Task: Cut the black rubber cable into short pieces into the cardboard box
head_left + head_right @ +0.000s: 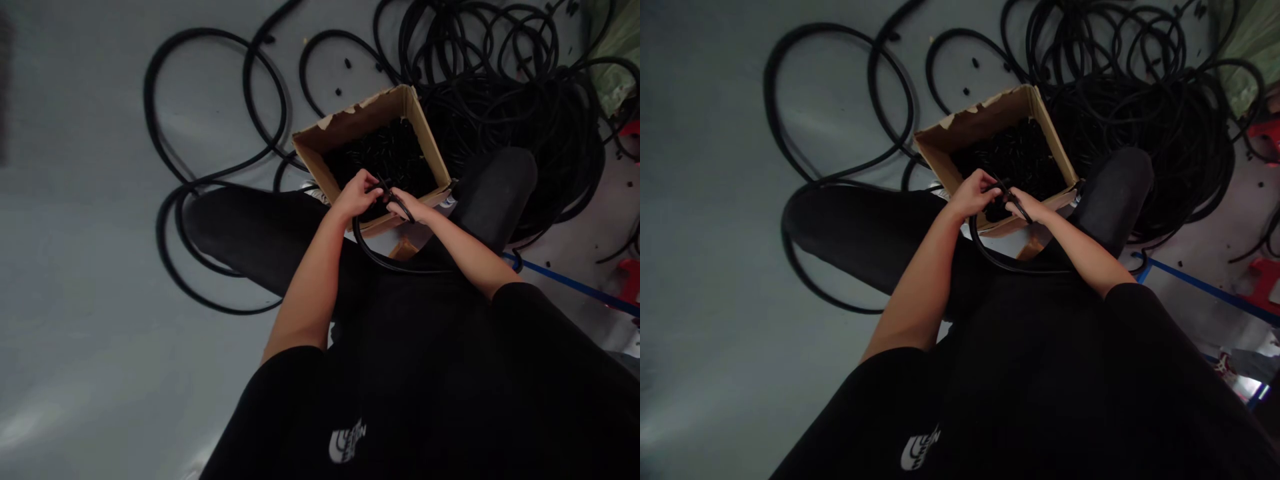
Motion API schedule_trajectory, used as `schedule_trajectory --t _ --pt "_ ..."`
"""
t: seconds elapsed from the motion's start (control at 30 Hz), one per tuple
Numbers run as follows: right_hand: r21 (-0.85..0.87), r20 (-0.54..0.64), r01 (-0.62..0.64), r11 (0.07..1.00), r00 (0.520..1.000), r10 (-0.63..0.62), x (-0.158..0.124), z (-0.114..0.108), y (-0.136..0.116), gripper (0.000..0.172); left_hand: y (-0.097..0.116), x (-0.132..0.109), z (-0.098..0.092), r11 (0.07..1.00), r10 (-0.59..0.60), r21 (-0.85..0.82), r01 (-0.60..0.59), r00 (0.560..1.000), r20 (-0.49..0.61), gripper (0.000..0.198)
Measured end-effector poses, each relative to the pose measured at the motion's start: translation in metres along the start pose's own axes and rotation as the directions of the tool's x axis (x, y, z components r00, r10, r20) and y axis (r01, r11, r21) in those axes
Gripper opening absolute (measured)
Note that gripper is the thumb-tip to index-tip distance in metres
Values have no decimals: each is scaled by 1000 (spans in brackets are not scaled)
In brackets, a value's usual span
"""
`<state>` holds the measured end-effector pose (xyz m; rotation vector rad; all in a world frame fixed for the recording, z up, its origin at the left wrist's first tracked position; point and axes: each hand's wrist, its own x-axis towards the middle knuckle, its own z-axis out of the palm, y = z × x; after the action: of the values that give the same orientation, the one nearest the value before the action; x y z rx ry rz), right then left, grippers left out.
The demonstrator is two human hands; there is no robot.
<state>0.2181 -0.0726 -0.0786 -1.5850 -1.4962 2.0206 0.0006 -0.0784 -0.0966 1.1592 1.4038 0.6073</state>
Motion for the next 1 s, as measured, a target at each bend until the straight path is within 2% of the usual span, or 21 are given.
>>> schedule_trajectory --t 0.23,0.43,0.57,0.8,1.0 --pt "33 15 -22 999 1000 21 3 2 4 21 -4 2 1 999 41 -6 -41 999 13 28" --pt "-1 27 -17 1000 999 17 3 0 2 20 1 -1 3 992 -18 127 22 999 -33 23" --pt "-11 37 -56 998 998 56 3 0 0 19 4 -3 1 981 -2 192 9 999 -39 22" --pt "71 83 -139 988 988 133 -1 3 -4 23 0 -2 3 975 48 217 -38 998 -37 27" --pt "77 71 -107 991 992 101 1 5 0 23 -4 1 4 979 32 203 -23 999 -43 21"
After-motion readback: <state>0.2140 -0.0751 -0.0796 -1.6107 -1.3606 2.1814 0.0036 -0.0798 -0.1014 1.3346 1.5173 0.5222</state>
